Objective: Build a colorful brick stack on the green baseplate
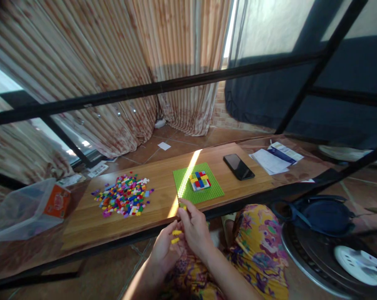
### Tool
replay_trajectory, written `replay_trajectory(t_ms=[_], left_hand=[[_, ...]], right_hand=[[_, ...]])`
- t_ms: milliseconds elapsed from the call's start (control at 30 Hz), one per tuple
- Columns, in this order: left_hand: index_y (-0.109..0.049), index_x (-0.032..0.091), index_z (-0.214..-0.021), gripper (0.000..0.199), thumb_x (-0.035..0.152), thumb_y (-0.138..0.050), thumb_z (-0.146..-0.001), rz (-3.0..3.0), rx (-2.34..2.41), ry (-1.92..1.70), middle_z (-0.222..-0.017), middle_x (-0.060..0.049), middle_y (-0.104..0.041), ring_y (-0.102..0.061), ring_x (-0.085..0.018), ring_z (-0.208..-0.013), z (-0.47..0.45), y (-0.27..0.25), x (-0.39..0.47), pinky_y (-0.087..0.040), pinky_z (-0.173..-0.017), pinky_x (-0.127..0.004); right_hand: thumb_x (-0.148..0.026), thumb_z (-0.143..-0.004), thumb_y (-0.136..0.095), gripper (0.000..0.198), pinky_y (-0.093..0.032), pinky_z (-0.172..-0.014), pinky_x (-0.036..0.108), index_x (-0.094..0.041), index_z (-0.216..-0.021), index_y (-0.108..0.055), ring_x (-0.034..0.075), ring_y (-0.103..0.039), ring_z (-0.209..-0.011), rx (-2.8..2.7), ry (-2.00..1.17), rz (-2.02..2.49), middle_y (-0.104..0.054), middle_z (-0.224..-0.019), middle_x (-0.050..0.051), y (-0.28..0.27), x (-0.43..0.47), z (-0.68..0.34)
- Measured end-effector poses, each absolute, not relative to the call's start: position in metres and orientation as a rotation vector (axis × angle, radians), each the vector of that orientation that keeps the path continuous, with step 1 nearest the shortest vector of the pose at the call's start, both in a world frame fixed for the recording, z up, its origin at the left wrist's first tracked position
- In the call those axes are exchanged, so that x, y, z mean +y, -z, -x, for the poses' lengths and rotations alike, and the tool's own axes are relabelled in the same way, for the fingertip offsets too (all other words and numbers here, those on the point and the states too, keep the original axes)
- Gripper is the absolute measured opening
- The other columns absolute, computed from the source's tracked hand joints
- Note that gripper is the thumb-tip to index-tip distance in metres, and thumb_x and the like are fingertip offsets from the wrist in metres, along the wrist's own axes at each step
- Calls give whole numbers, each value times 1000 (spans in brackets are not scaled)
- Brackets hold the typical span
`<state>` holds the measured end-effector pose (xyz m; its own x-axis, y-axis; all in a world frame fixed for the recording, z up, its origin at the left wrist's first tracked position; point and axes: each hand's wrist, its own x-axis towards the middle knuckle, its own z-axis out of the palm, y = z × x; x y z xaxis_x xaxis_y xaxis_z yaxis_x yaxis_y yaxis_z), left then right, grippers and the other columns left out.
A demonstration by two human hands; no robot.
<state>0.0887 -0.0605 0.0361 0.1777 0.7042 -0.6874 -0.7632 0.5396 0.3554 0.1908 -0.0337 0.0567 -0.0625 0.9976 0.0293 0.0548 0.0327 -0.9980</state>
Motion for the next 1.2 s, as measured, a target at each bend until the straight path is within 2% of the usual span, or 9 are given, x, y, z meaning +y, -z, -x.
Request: replay_trajectory(t_ms=[67,133,367,533,667,833,1000,1100,1200], left_hand=[[-61,9,-92,19,24,-49,-90,121,914,-1004,-69,-2,-57,-46,-4,-45,-87,-40,-57,-34,-40,-14],[-61,8,-93,22,26,-47,-92,108,930,-1006,-66,-1,-54,-42,-3,-43,-85,-45,-54,-29,-38,-14],[-60,9,-87,29,31,-43,-94,52,943,-1027,-62,1,-46,-38,-4,-44,-79,-45,-60,-27,-39,-15],[-60,9,-86,26,32,-49,-92,59,953,-988,-63,0,-46,-39,-4,-45,-69,-29,-81,-26,-41,-15],[-60,10,-85,25,34,-55,-88,41,1000,-997,-63,0,-47,-39,-4,-45,-60,-18,-98,-27,-42,-14],[-60,11,-86,28,39,-58,-86,-8,1029,-1041,-60,3,-45,-36,-3,-43,-48,-1,-109,-25,-42,-14],[-58,15,-86,29,43,-58,-86,7,1068,-965,-57,4,-45,-36,-4,-40,-38,11,-104,-25,-40,-16],[-60,13,-91,36,48,-60,-83,-37,1136,-956,-60,2,-50,-41,-6,-43,-44,8,-98,-28,-41,-18],[-62,11,-97,38,46,-62,-82,-86,1199,-1020,-68,-1,-57,-46,-6,-48,-58,1,-91,-32,-44,-18]], right_hand=[[-46,-86,-53,47,-42,-52,25,-20,-125,-53,12,-52,-53,-1227,-1222,1259,-65,-72,0,-48,-31,-213],[-46,-83,-58,49,-40,-50,25,-19,-123,-49,11,-51,-52,-1175,-1176,1311,-66,-72,0,-35,-31,-234],[-51,-68,-73,45,-47,-54,26,-18,-95,-61,14,-60,-58,-919,-1292,1353,-69,-77,4,-4,-33,-273],[-51,-75,-67,52,-53,-63,32,-16,-113,-63,18,-65,-61,-989,-1252,1433,-67,-67,1,-7,-30,-280],[-46,-79,-63,47,-56,-66,34,-16,-116,-61,19,-66,-65,-1050,-1155,1465,-67,-69,2,-18,-20,-286],[-34,-83,-55,41,-58,-67,32,-15,-120,-58,16,-66,-64,-1217,-1095,1545,-67,-76,3,-37,11,-290],[-32,-82,-54,51,-54,-58,28,-14,-130,-51,16,-66,-64,-1346,-1031,1535,-68,-75,3,-42,43,-294],[-38,-77,-61,53,-51,-56,27,-15,-124,-56,17,-66,-66,-1380,-947,1541,-69,-72,3,-36,56,-301],[-46,-72,-66,45,-50,-58,28,-14,-105,-64,19,-66,-68,-1360,-950,1509,-71,-74,6,-31,66,-307]])
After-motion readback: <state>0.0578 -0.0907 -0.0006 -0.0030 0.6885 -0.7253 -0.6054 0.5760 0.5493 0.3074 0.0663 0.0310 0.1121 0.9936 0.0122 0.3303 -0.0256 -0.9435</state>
